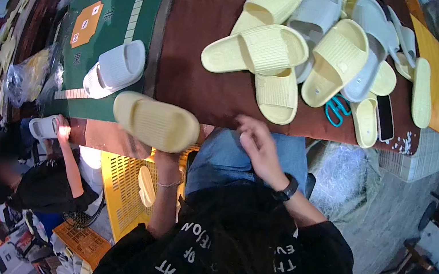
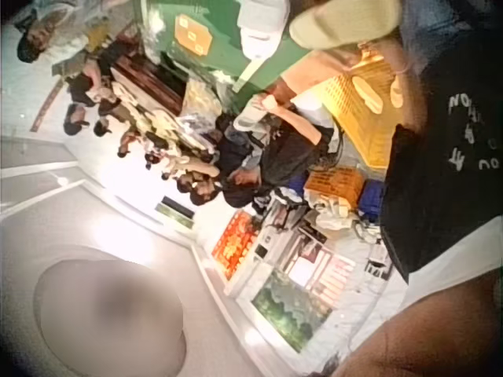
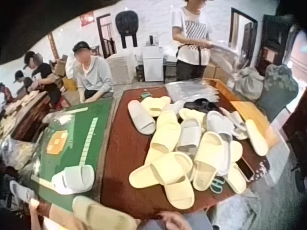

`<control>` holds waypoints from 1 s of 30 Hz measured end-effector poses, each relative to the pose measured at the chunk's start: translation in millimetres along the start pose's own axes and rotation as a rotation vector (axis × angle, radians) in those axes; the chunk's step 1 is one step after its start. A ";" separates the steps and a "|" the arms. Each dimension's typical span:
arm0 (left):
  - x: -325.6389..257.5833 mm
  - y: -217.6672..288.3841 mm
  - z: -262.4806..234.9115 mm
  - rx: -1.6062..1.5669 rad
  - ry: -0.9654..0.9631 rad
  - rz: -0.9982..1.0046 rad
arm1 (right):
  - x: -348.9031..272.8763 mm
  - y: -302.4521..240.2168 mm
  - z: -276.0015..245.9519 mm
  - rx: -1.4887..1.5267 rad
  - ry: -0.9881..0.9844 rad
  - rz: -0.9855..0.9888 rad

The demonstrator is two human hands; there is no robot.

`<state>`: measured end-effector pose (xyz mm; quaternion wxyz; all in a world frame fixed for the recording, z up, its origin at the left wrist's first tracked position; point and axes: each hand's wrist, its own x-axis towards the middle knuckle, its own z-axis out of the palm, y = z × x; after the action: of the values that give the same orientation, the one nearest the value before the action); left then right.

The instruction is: Trim excess material and inspect manufactured slides at a factory workstation.

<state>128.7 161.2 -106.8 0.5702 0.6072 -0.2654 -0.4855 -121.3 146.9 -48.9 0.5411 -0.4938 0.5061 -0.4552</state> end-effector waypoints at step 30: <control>159.7 38.7 161.2 1.086 -0.653 0.741 | 14.6 47.7 -171.1 -1.151 0.455 0.015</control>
<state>55.7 -56.9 -96.3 0.2076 0.4991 -0.8127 -0.2173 -291.2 124.5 -97.8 0.0696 -0.5934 0.7768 -0.1992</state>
